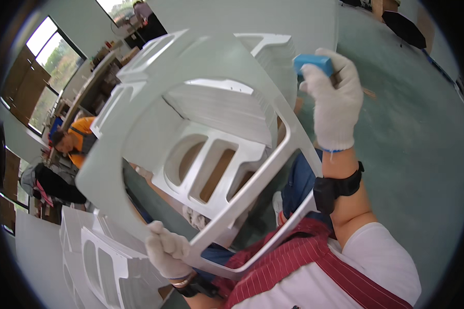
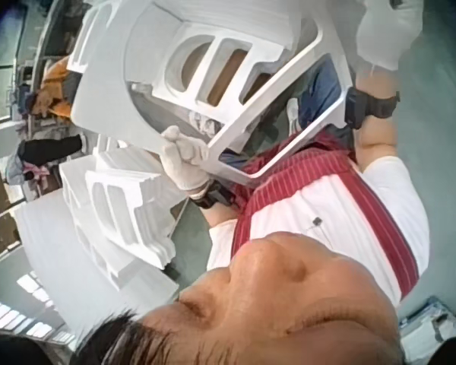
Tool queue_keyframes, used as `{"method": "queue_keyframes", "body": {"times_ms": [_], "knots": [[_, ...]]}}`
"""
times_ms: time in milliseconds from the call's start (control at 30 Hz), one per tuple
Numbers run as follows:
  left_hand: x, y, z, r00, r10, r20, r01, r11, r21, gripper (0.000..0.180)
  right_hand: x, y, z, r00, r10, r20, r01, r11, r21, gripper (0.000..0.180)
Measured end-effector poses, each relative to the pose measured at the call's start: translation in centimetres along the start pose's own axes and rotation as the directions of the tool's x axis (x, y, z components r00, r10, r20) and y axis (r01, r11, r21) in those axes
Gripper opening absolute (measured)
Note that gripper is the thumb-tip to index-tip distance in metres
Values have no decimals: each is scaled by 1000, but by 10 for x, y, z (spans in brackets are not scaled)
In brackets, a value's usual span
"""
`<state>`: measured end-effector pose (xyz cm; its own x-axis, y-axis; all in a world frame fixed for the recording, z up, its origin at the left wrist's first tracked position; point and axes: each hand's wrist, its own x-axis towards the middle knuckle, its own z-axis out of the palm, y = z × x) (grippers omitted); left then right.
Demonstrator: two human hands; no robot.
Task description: Wiping the edges of white furniture panels with a blue sponge and stacking them on the floor.
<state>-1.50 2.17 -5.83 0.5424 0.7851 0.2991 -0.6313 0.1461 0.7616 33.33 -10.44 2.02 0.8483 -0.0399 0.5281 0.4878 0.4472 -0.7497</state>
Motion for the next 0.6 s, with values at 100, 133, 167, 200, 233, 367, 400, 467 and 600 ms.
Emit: {"method": "queue_keyframes", "body": {"times_ms": [100,133,167,200,233,367,400,467,600], "knots": [[3,13,-30,997,-12,79,25,984,-175,42,11,19,-27,998,-16,52,17,1000,-11,29],[3,19,-44,992,-26,122,56,968,-245,45,10,26,-40,997,36,68,-32,998,-53,29],[6,29,-53,984,-14,176,69,949,-306,49,12,33,-47,994,74,81,-69,995,-70,28],[7,35,-67,991,-12,134,48,961,-271,50,12,41,-50,991,103,87,-96,992,-88,28],[5,42,-81,995,15,97,8,972,-233,51,6,50,-46,983,167,82,-160,984,-82,29],[-14,66,-77,971,-43,-237,-14,973,-231,41,-19,75,-29,859,478,185,-466,878,-104,30],[-7,60,-80,969,-53,-242,0,977,-213,38,-27,81,-27,841,507,187,-499,862,-95,29],[0,50,-86,971,-69,-227,19,976,-215,37,-36,90,-26,783,586,207,-568,810,-144,28],[-3,43,-104,979,-93,-181,40,959,-279,40,-47,111,2,698,618,362,-672,739,35,25]]}}
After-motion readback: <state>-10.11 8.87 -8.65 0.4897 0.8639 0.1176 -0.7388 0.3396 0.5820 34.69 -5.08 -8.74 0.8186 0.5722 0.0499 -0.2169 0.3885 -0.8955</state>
